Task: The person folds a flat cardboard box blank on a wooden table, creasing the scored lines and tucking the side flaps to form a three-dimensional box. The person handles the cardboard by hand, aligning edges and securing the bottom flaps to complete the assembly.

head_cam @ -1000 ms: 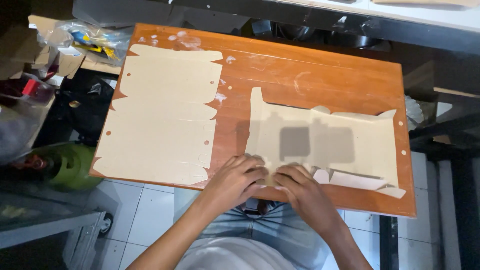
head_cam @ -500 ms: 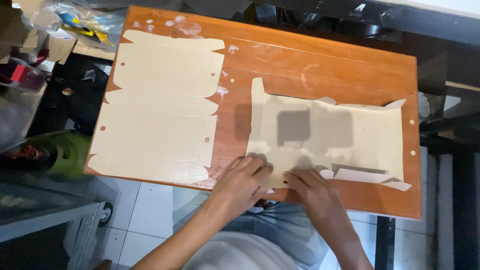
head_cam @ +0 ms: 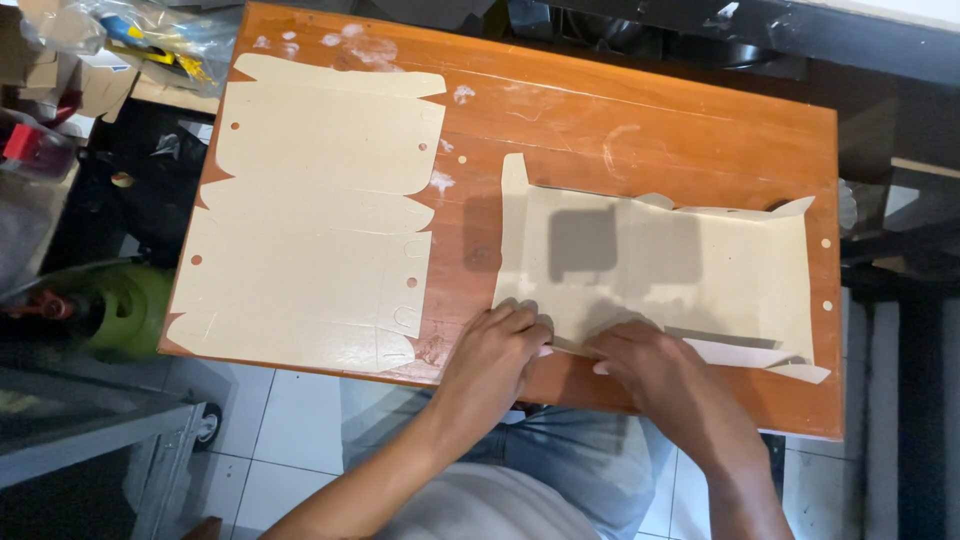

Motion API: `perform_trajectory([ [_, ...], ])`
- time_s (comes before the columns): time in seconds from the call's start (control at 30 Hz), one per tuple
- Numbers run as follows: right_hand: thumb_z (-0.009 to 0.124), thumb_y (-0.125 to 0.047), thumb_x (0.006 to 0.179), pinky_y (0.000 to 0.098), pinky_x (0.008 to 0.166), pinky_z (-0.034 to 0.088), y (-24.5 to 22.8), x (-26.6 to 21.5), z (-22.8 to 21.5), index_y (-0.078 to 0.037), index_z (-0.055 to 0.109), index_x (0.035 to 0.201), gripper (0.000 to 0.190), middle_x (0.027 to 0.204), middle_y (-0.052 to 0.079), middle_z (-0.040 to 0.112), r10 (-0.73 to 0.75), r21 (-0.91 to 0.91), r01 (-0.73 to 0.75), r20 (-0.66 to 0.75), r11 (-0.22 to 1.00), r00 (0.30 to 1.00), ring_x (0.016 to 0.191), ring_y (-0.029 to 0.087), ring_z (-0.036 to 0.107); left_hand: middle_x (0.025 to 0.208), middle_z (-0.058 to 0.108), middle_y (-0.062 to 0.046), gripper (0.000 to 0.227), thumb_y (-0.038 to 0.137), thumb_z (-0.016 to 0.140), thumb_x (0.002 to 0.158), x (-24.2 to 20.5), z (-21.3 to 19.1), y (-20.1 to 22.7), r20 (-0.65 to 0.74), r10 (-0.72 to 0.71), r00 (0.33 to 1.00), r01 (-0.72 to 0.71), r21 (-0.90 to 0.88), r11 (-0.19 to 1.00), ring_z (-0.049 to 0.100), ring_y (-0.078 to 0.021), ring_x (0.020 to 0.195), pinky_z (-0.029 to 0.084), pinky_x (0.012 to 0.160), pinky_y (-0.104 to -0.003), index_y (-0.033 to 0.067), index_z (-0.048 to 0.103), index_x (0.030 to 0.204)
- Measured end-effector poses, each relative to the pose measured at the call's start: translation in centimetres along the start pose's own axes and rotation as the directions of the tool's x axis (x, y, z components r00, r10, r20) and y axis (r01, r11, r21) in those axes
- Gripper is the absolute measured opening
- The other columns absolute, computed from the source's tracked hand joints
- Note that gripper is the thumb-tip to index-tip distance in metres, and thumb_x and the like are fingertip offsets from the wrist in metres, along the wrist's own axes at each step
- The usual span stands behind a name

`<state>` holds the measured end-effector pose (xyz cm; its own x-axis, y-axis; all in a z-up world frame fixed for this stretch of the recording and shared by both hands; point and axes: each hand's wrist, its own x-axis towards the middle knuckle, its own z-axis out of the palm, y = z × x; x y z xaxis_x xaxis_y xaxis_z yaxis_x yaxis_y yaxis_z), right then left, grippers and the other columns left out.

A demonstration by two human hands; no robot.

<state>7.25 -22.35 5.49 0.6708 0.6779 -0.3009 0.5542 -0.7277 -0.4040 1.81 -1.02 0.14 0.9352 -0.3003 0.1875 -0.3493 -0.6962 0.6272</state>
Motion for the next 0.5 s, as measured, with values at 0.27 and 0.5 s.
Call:
perform_trajectory([
  [0.27, 0.062, -0.026, 0.097, 0.0371, 0.101, 0.034, 1.3, -0.6, -0.1, -0.021, 0.074, 0.089, 0.016, 0.090, -0.007, 0.071, 0.033, -0.034, -0.033, 0.002, 0.999, 0.999, 0.098, 0.017, 0.061, 0.090, 0.061, -0.007, 0.016, -0.007, 0.062, 0.080, 0.7, -0.3, 0.1, 0.057, 0.015, 0.998, -0.020, 0.086, 0.996, 0.058, -0.0285, 0.086, 0.046, 0.076, -0.040, 0.0069, 0.065, 0.088],
  [0.5, 0.063, -0.009, 0.094, 0.0379, 0.099, 0.049, 1.8, 1.2, 0.4, -0.013, 0.079, 0.086, 0.019, 0.079, 0.005, 0.080, 0.093, 0.138, -0.082, -0.077, 0.987, 0.993, 0.093, 0.024, 0.074, 0.085, 0.060, -0.001, 0.019, 0.035, 0.062, 0.097, 1.4, 0.1, -0.2, 0.075, -0.010, 0.997, 0.001, 0.121, 0.993, 0.058, -0.0237, 0.087, 0.046, 0.073, -0.040, 0.0174, 0.071, 0.096],
])
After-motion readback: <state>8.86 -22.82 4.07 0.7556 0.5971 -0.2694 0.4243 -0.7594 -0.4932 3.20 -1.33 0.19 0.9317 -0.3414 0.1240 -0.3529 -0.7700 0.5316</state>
